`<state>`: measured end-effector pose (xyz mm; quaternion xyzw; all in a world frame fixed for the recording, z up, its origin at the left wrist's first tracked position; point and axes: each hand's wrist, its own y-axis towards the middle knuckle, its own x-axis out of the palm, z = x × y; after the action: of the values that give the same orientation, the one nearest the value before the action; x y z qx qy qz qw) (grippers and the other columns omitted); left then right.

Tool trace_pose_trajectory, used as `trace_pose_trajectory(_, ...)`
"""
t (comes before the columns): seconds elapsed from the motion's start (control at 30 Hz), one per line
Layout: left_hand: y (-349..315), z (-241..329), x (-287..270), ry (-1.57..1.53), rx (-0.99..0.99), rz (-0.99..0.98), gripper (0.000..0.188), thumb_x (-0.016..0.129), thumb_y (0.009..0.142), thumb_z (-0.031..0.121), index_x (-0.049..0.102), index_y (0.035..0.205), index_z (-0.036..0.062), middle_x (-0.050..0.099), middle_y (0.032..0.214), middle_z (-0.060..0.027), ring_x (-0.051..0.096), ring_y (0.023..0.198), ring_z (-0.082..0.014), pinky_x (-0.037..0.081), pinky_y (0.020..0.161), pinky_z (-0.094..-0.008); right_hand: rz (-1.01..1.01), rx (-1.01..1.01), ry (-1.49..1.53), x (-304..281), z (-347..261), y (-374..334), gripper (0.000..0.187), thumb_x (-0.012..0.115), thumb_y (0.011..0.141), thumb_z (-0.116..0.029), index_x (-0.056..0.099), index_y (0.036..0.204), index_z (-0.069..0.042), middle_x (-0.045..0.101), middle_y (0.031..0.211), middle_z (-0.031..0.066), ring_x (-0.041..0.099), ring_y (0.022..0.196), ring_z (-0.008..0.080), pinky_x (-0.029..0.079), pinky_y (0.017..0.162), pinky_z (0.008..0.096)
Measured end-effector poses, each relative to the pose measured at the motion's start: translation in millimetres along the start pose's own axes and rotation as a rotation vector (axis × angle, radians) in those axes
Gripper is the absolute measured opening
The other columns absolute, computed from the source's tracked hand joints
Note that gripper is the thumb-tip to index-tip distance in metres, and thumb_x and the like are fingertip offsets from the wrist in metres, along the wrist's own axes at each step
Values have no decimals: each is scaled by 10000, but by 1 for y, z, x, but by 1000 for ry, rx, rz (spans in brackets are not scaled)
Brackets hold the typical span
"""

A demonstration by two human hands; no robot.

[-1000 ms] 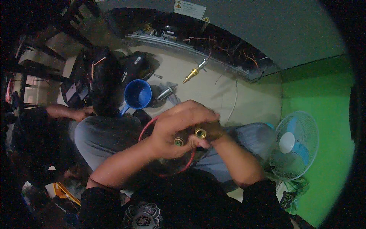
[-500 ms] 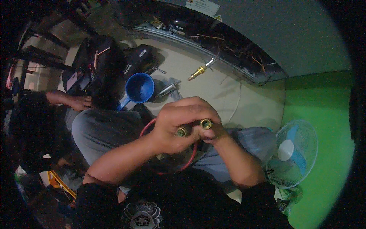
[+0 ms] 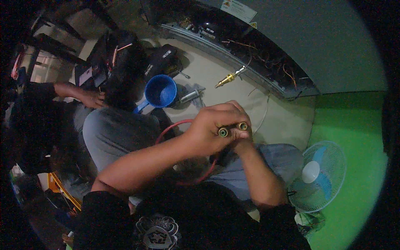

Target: The person uses pliers to crimp a brass fitting onto a red hose, then attaches a metal canister to the fitting and secures the hose connection. The person sits on the floor in front of an open appliance while performing the assembly.

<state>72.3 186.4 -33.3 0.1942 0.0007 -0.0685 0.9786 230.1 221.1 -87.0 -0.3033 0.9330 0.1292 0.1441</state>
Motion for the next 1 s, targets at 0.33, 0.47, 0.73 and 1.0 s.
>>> trace_pose_trajectory(0.33, -1, -9, 4, 100, -14, -13, 290, 819, 808, 116, 745, 1086, 74, 712, 960, -108, 693, 906, -274, 536, 807, -380, 137, -57, 490, -1, -18, 6, 411, 666, 943, -364, 615, 1138, -6, 610, 1078, 67, 622, 985, 167, 512, 862, 343)
trace_pose_trajectory(0.47, 16, 2, -26, 330, -344, 203, 270, 778, 874, 129, 731, 1133, 70, 724, 945, -65, 675, 864, -179, 533, 798, -338, 316, 169, 558, -2, -6, 9, 289, 599, 1018, -301, 592, 1174, -57, 570, 932, -12, 557, 809, 92, 481, 712, 274)
trace_pose_trajectory(0.73, 35, 17, -96, 383, -230, 384, 233, 721, 909, 110, 655, 1109, 10, 666, 1049, -147, 624, 958, -175, 495, 829, -328, 585, 407, 242, -33, 58, 16, 171, 554, 1050, -154, 625, 1155, -38, 587, 917, -21, 481, 721, 58, 434, 651, 241)
trace_pose_trajectory(1.0, 17, -19, -81, 323, -427, -199, 243, 625, 974, 96, 619, 1196, -2, 644, 1098, -137, 602, 1060, -208, 467, 948, -347, 487, 275, -151, -22, 28, 20, 264, 609, 990, -101, 613, 1253, -103, 695, 1038, 83, 641, 885, 184, 514, 815, 335)
